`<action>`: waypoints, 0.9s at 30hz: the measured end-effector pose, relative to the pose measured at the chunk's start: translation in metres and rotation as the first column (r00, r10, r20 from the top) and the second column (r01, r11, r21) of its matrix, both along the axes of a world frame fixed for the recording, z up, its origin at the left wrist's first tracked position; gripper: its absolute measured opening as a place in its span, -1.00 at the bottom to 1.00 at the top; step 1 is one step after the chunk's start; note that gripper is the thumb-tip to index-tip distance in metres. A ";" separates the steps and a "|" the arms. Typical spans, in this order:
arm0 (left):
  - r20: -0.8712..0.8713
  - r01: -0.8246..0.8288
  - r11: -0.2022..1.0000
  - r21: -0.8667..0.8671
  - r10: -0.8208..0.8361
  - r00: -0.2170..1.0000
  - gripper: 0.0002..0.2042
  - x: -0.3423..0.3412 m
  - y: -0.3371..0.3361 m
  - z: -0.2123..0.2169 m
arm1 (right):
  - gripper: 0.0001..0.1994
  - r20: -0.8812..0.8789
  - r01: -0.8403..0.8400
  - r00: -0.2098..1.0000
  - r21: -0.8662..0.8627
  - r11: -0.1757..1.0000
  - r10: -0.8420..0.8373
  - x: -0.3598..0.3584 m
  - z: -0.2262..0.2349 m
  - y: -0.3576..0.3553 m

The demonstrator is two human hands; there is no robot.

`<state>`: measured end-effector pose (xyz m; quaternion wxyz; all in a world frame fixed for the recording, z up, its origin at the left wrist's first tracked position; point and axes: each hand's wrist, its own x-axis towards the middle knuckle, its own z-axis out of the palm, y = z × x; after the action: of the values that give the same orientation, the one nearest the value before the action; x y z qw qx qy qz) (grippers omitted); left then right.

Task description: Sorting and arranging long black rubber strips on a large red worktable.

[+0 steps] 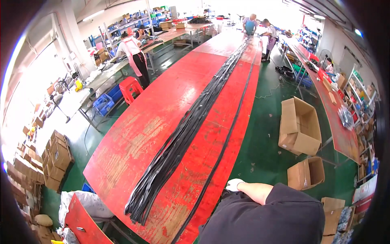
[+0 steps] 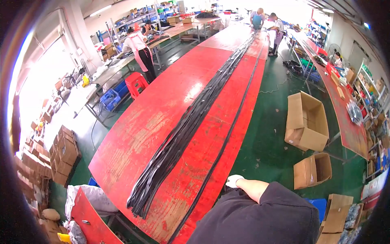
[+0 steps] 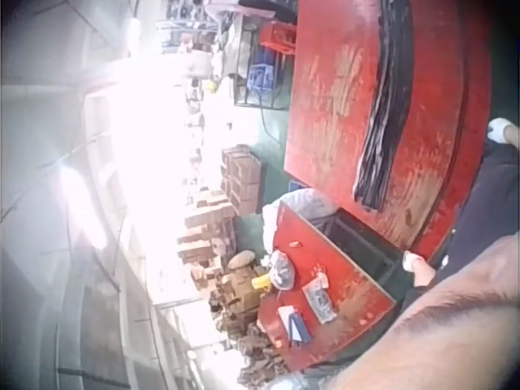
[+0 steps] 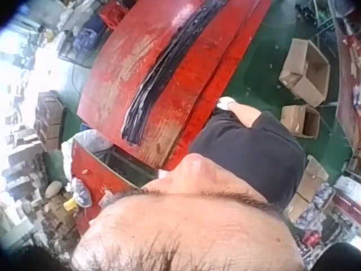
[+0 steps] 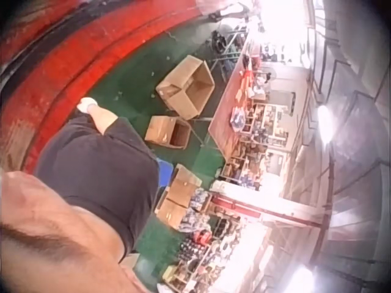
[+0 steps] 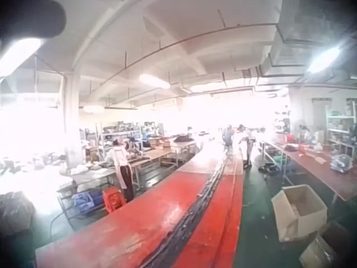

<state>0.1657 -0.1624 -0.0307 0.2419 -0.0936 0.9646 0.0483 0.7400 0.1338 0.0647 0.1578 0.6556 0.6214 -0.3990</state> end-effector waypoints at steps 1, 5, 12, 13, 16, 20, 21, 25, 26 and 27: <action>-0.007 -0.042 0.999 0.029 0.042 0.999 -0.60 0.001 0.003 0.001 | -0.53 -0.004 0.002 1.000 0.000 1.000 -0.002 0.000 0.000 0.000; -0.027 -0.183 0.977 0.112 0.187 0.982 -0.61 0.002 0.003 0.001 | -0.53 0.011 -0.013 1.000 -0.007 1.000 0.013 -0.002 0.001 0.001; -0.083 -0.326 0.924 0.202 0.348 0.934 -0.59 -0.004 -0.011 0.000 | -0.53 0.006 -0.013 1.000 0.024 1.000 0.013 -0.001 0.002 -0.003; -0.091 -0.342 0.915 0.214 0.368 0.926 -0.59 -0.005 -0.014 0.000 | -0.53 0.006 -0.015 1.000 0.014 1.000 0.015 0.000 0.002 -0.003; -0.107 -0.322 0.916 0.241 0.355 0.929 -0.56 -0.004 -0.016 -0.005 | -0.53 0.008 -0.004 1.000 -0.003 1.000 0.004 -0.001 0.002 -0.004; -0.087 -0.324 0.917 0.233 0.352 0.932 -0.56 0.005 -0.006 -0.004 | -0.53 -0.001 0.015 1.000 -0.042 0.999 -0.015 -0.002 0.002 -0.003; -0.083 -0.323 0.918 0.232 0.349 0.933 -0.56 0.006 -0.003 -0.004 | -0.53 -0.003 0.012 1.000 -0.034 0.999 -0.012 -0.001 0.002 -0.004; -0.071 -0.317 0.919 0.235 0.341 0.937 -0.56 0.008 0.006 -0.002 | -0.52 -0.011 0.008 1.000 -0.037 0.999 -0.008 -0.005 0.006 -0.004; -0.068 -0.314 0.919 0.237 0.338 0.939 -0.56 0.007 0.008 -0.002 | -0.53 -0.011 0.013 1.000 -0.046 0.999 -0.013 -0.004 0.007 -0.004; -0.064 -0.311 0.919 0.241 0.335 0.940 -0.56 0.007 0.009 -0.002 | -0.53 -0.009 0.006 1.000 -0.040 0.999 -0.007 -0.004 0.007 -0.003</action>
<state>0.1728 -0.1529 -0.0328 0.1891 -0.2208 0.9352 0.2024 0.7361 0.1303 0.0719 0.1668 0.6526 0.6119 -0.4146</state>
